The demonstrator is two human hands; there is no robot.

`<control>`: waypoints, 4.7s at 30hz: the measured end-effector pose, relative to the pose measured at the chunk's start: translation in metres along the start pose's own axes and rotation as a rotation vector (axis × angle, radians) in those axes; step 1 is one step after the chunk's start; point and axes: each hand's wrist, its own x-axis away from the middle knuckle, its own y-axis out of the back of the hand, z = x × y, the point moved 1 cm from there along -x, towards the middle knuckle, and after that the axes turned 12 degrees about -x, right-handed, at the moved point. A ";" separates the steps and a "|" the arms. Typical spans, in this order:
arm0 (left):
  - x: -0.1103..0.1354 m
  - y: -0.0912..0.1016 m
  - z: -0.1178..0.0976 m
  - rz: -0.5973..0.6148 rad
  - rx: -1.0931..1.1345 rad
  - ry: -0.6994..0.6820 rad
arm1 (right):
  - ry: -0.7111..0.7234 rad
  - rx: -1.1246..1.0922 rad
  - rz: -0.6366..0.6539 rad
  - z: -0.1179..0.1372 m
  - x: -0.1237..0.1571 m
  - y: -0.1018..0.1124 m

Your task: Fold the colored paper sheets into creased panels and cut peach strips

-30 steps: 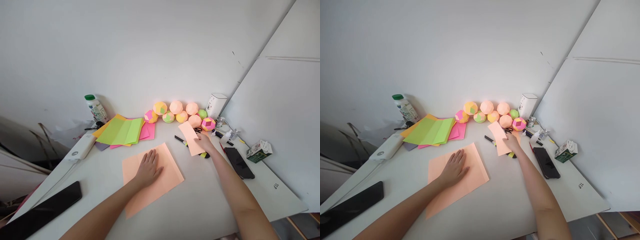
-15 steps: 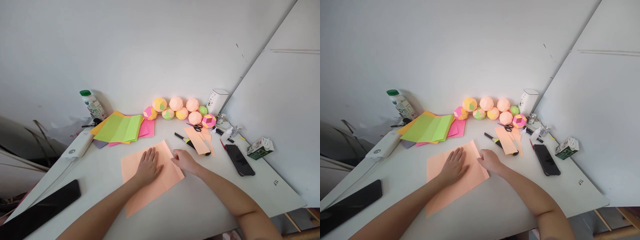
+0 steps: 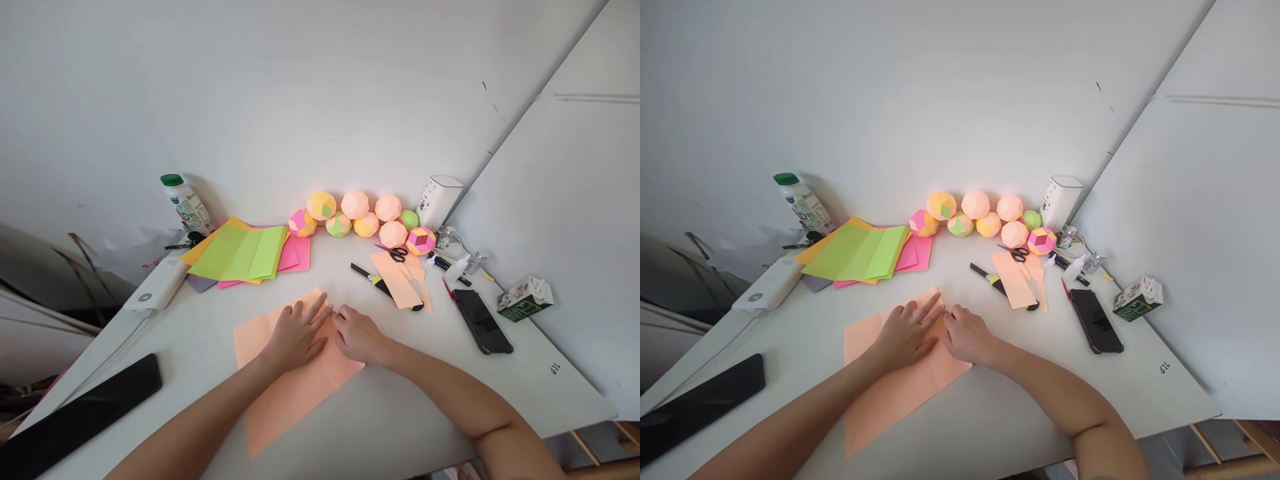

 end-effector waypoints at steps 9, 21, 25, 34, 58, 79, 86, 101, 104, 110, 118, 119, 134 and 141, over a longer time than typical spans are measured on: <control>-0.009 -0.002 0.011 -0.059 0.085 -0.076 | 0.092 -0.028 -0.038 -0.008 -0.010 0.004; -0.026 -0.037 0.019 -0.227 0.170 -0.021 | 0.189 0.083 -0.064 -0.012 -0.038 -0.005; -0.025 -0.039 0.018 -0.226 0.168 -0.006 | 0.200 0.111 -0.051 -0.010 -0.033 -0.004; -0.025 -0.037 0.020 -0.172 0.145 -0.005 | 0.245 0.156 0.023 -0.003 0.024 -0.003; -0.024 -0.029 0.019 -0.076 0.070 0.007 | 0.618 0.211 -0.296 -0.006 0.101 -0.014; -0.011 -0.032 0.024 -0.146 -0.028 0.097 | -0.193 0.392 -0.450 -0.090 0.041 0.042; -0.003 -0.038 0.006 -0.153 0.007 0.109 | -0.226 0.376 -0.422 -0.120 0.053 0.062; -0.001 -0.030 -0.001 -0.116 0.050 0.035 | -0.040 0.358 -0.353 -0.104 0.060 0.056; -0.001 -0.030 0.000 -0.116 0.055 0.036 | -0.045 0.339 -0.342 -0.099 0.057 0.049; -0.001 -0.030 0.000 -0.124 0.065 0.037 | -0.184 0.363 -0.396 -0.117 0.056 0.051; -0.002 -0.029 0.001 -0.117 0.064 0.029 | -0.245 0.400 -0.419 -0.113 0.056 0.055; -0.002 -0.028 0.001 -0.115 0.061 0.028 | -0.252 0.408 -0.427 -0.112 0.056 0.055; -0.008 -0.028 0.012 -0.097 0.001 0.152 | -0.084 -0.107 -0.245 -0.076 0.068 0.069; -0.010 -0.026 0.019 -0.076 -0.017 0.235 | -0.179 -0.340 0.246 -0.054 0.085 0.076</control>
